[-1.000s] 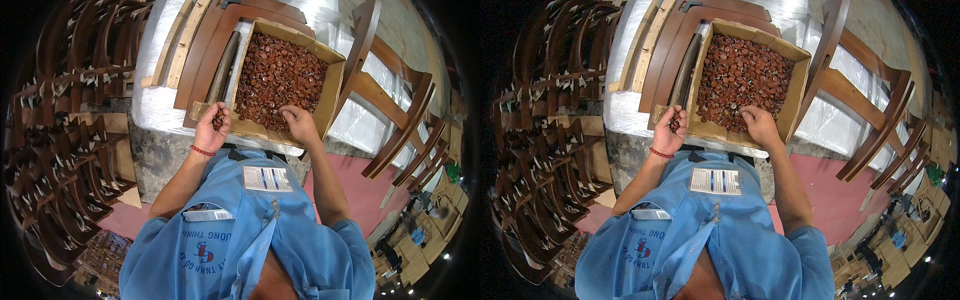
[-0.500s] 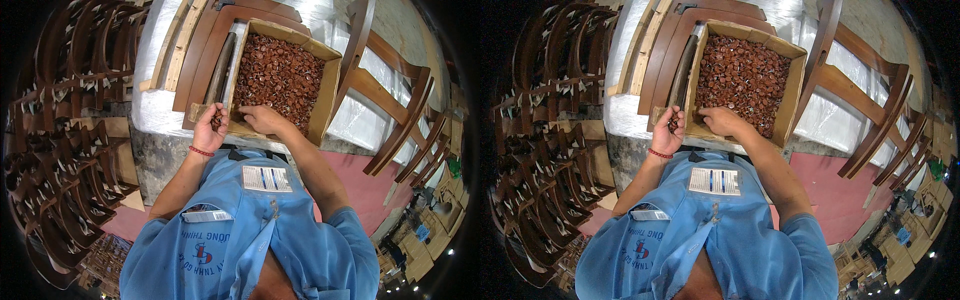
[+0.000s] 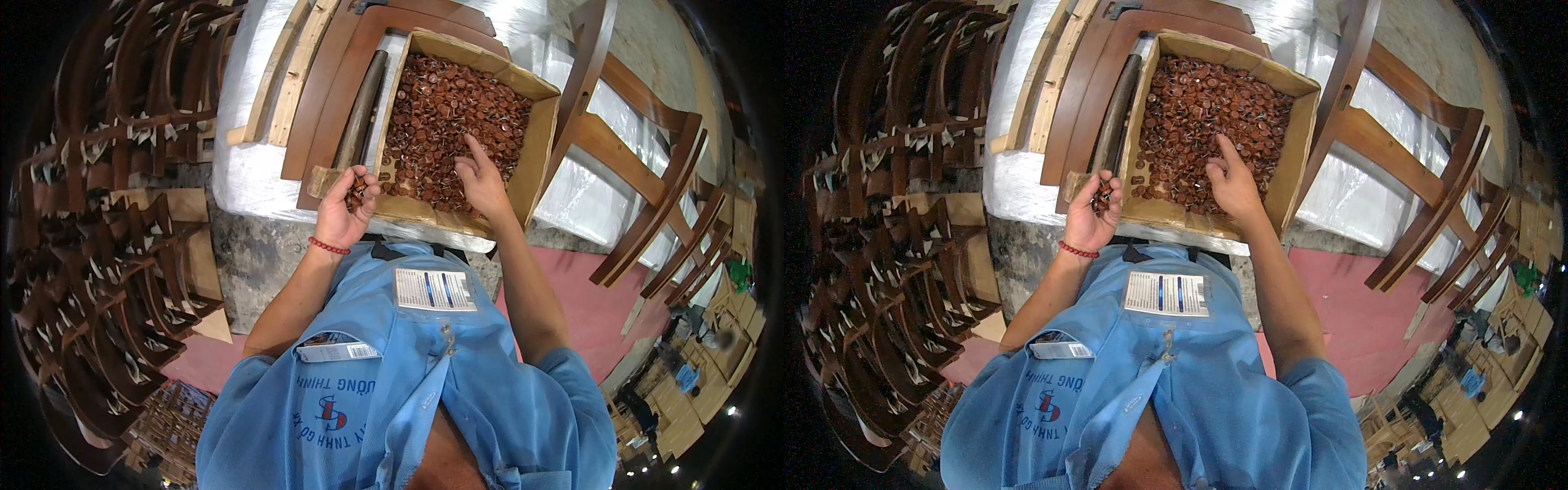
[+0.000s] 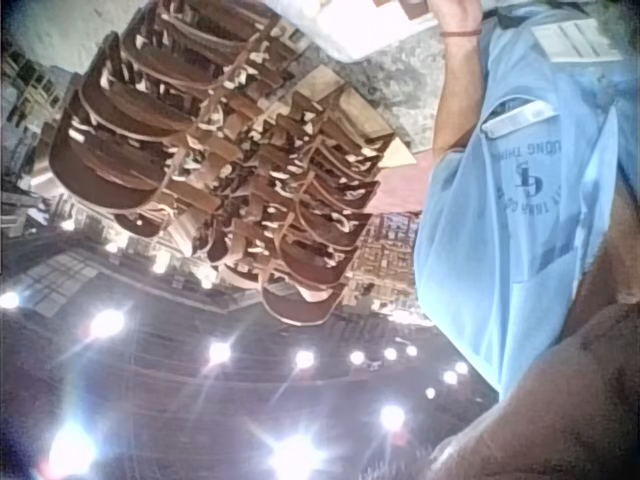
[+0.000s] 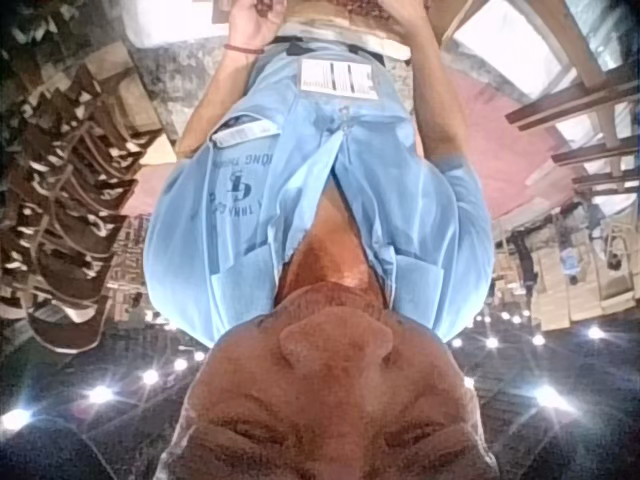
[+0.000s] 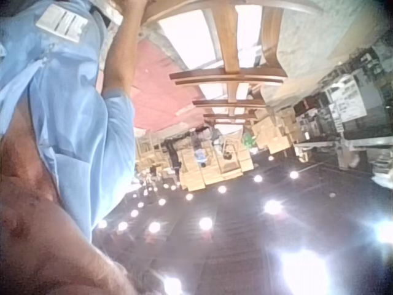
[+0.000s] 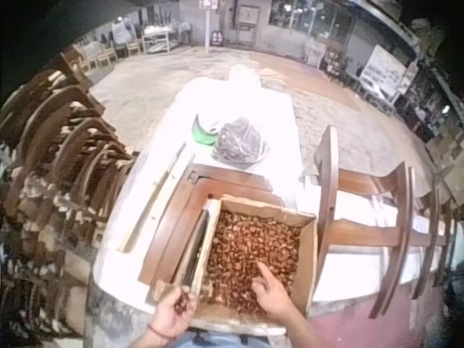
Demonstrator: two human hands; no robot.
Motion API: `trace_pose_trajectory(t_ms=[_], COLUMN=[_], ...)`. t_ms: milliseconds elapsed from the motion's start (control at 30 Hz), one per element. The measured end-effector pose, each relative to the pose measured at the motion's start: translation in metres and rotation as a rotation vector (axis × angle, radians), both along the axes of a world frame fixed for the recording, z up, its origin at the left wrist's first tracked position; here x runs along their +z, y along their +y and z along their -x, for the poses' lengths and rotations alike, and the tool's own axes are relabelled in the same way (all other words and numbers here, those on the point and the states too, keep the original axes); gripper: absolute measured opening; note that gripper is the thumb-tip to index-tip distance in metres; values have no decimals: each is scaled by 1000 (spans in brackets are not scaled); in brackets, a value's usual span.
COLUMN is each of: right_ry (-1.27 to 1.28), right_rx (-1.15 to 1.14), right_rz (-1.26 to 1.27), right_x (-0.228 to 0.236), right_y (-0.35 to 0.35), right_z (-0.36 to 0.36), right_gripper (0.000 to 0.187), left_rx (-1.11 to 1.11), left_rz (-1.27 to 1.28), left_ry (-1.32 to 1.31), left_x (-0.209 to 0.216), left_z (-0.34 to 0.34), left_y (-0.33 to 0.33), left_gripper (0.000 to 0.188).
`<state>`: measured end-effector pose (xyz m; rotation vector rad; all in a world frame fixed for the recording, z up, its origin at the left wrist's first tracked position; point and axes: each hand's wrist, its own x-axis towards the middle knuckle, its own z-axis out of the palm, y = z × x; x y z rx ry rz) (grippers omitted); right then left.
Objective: The person repeatedly picks small reddish-brown fasteners from a cardboard box, transfers them between hands, and returns them to the box. The hands remain in frame throughout, handling the fasteners one at a time or in small handfuls.
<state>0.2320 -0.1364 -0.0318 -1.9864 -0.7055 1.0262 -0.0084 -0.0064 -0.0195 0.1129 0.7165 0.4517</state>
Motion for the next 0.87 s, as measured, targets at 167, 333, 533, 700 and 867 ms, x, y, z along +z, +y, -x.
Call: trace_pose_trajectory(t_ms=[167,333,533,700,867], right_ry=[-34,-51,-109,-189,-247], right_rx=[-25,163,402,568,676], right_rz=[10,191,201,197,161], right_x=[-2,28,48,43,45], right_y=[-32,-47,-44,-43,-46], right_z=[-4,-4,1,5,5], right_gripper=[54,41,38,38,44], left_rx=[2,33,137,150,116], left_rz=[-24,-32,-63,-70,-24], left_ry=[-7,-34,13,6,-71], left_x=[1,3,4,2,-1], left_z=[0,1,8,11,8], left_y=[-1,-1,8,12,6], left_gripper=[24,28,32,32,31])
